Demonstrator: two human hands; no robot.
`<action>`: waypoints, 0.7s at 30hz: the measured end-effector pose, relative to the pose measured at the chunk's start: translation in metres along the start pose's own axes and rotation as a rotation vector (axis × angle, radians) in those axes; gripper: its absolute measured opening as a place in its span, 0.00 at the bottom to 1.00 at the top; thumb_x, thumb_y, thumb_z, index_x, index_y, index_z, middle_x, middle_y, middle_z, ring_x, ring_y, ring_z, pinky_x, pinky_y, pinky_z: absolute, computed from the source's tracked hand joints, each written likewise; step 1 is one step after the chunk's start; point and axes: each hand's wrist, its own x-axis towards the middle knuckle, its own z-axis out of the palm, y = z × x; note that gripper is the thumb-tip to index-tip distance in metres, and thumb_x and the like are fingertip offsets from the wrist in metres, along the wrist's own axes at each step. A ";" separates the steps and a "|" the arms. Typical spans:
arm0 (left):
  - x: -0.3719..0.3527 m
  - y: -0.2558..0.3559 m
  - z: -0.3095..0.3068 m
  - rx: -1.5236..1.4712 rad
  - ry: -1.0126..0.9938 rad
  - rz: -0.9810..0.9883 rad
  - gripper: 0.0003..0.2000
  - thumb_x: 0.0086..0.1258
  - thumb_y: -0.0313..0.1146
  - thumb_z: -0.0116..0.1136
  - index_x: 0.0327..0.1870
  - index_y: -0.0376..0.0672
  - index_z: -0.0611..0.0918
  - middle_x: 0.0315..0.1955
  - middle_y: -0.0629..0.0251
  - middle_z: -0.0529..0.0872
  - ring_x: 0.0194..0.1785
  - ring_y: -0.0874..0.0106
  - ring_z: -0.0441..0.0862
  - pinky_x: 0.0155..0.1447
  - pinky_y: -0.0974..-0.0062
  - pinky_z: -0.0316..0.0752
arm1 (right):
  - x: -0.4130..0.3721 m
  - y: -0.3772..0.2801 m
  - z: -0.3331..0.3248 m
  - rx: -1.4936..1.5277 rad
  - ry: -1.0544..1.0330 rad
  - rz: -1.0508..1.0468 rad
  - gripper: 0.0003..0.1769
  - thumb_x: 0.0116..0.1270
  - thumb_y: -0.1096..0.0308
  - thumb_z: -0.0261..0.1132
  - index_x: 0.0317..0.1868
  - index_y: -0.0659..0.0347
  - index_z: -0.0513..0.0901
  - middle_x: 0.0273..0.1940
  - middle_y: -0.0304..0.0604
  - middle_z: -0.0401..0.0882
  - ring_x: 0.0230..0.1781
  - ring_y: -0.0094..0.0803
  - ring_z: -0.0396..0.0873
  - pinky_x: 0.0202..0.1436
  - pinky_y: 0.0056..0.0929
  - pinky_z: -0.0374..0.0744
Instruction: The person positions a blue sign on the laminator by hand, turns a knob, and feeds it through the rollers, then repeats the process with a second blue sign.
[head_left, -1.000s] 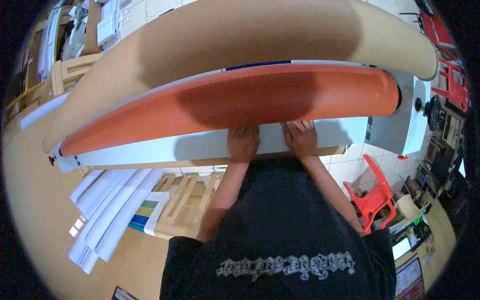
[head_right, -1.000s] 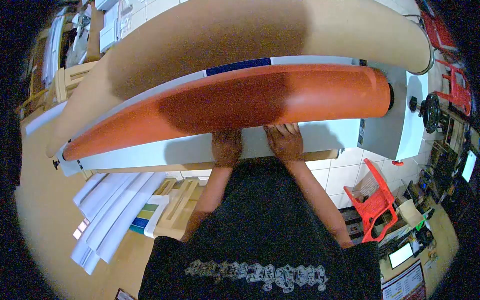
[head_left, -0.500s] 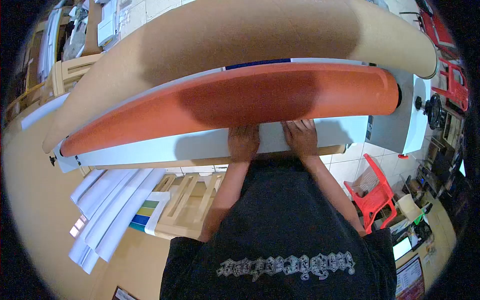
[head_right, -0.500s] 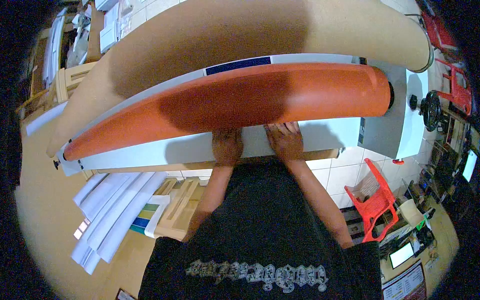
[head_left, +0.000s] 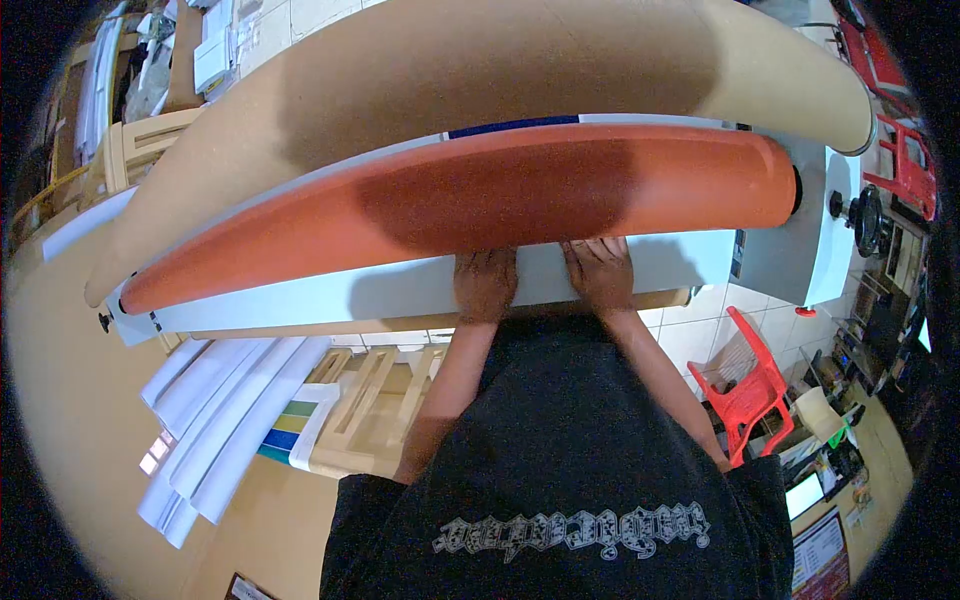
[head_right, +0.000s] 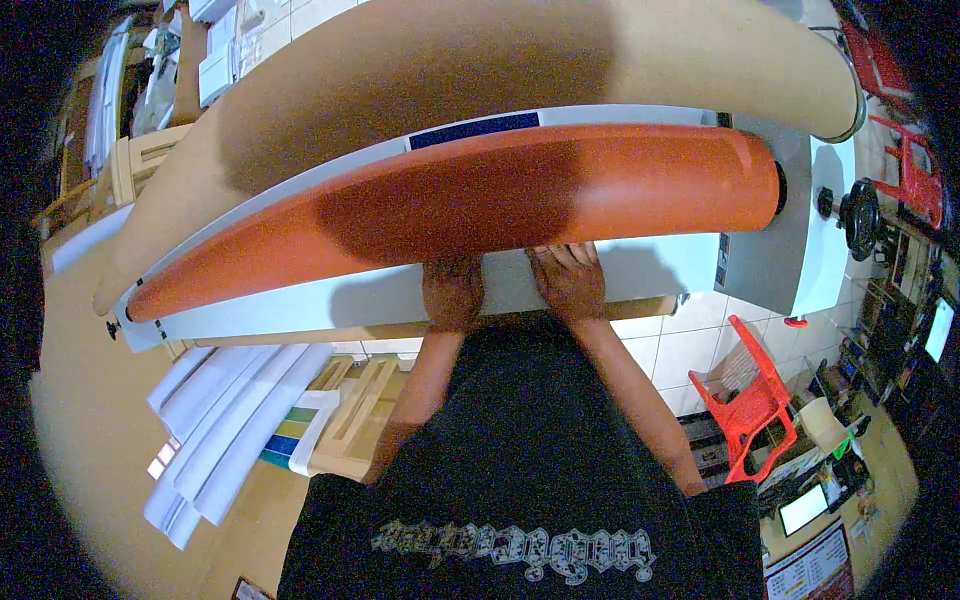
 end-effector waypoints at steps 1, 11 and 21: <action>0.000 0.000 0.000 0.000 -0.001 -0.003 0.11 0.68 0.35 0.58 0.48 0.46 0.85 0.52 0.51 0.85 0.57 0.47 0.79 0.66 0.48 0.69 | 0.000 -0.001 0.000 0.001 -0.002 -0.001 0.09 0.64 0.61 0.66 0.43 0.51 0.85 0.37 0.39 0.83 0.39 0.41 0.80 0.50 0.47 0.76; -0.004 -0.002 0.005 -0.008 0.010 -0.026 0.11 0.69 0.34 0.57 0.48 0.46 0.85 0.51 0.52 0.85 0.55 0.48 0.79 0.65 0.48 0.70 | 0.000 0.001 -0.002 0.016 0.021 -0.020 0.08 0.62 0.63 0.68 0.42 0.50 0.86 0.37 0.37 0.84 0.38 0.38 0.79 0.47 0.43 0.76; 0.004 0.005 -0.001 0.057 0.084 0.042 0.10 0.66 0.31 0.59 0.46 0.44 0.86 0.45 0.56 0.86 0.52 0.52 0.82 0.62 0.51 0.73 | 0.002 -0.003 -0.003 0.015 0.071 -0.014 0.07 0.61 0.64 0.70 0.39 0.54 0.86 0.36 0.38 0.85 0.37 0.39 0.81 0.47 0.44 0.78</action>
